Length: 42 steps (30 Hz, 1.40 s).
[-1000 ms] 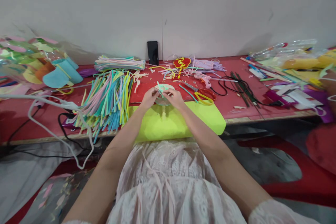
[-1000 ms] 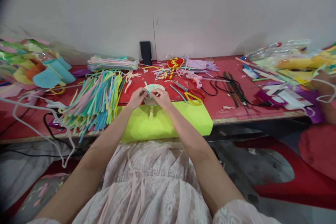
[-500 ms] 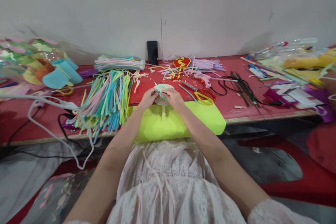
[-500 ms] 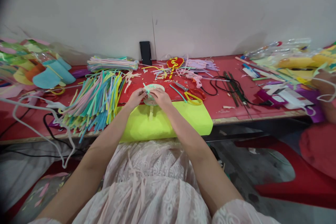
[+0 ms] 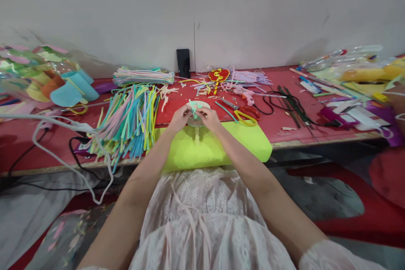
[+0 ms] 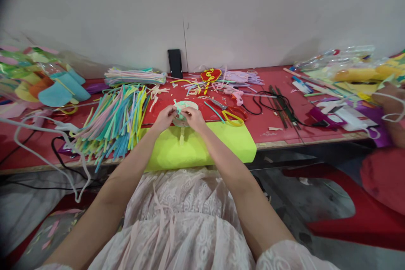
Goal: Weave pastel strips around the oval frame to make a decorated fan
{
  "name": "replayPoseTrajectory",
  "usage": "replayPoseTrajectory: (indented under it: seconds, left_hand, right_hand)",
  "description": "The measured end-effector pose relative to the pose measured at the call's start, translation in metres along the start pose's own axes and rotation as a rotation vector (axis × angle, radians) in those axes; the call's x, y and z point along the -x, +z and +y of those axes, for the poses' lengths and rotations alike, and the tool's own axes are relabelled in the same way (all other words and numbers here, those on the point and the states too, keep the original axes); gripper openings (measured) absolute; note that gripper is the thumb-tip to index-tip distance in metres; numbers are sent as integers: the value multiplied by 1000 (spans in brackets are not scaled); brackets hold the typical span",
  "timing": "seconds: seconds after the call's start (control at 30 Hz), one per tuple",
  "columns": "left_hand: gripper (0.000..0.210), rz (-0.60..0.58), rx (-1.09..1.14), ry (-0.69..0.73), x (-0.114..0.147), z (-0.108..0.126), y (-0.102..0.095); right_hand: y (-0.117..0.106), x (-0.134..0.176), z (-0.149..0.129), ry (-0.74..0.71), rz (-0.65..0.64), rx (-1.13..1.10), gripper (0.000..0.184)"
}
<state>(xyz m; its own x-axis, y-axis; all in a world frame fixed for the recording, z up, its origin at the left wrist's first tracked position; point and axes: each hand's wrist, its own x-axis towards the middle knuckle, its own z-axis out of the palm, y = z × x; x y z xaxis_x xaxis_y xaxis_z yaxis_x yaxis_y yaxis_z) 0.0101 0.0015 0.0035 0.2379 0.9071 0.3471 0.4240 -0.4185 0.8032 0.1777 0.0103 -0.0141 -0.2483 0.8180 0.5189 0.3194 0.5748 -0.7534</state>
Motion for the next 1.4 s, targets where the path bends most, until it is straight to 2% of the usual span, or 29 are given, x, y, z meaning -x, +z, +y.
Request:
replayPoseTrajectory:
  seconds: [0.17,0.3,0.6,0.7,0.9,1.07,1.3,1.4]
  left_hand:
    - [9,-9,-56,40,2,4,-3]
    - [11,-10,-61,72,3,5,-4]
    - [24,4,39,-32,3,2,-2]
    - [23,-25,37,-70,3,1,-2]
    - [11,-44,-15,1,1,0,-2]
    - [9,-41,-9,40,1,-1,-3]
    - [17,-50,17,-85,1,3,-2]
    - [18,-30,40,-64,1,6,-4]
  right_hand:
    - [-4,-2,-3,138,-68,-133,25]
    - [-7,-4,-1,189,-125,-213,26]
    - [-5,-3,-4,131,-64,-96,29]
    - [-4,-3,-6,107,-74,-85,29]
    - [-5,-3,-4,120,-105,-119,27]
    - [-5,-3,0,168,-147,-223,29]
    - [-8,-1,-8,134,-184,-149,31]
    - [-8,-1,-11,171,-180,-188,34]
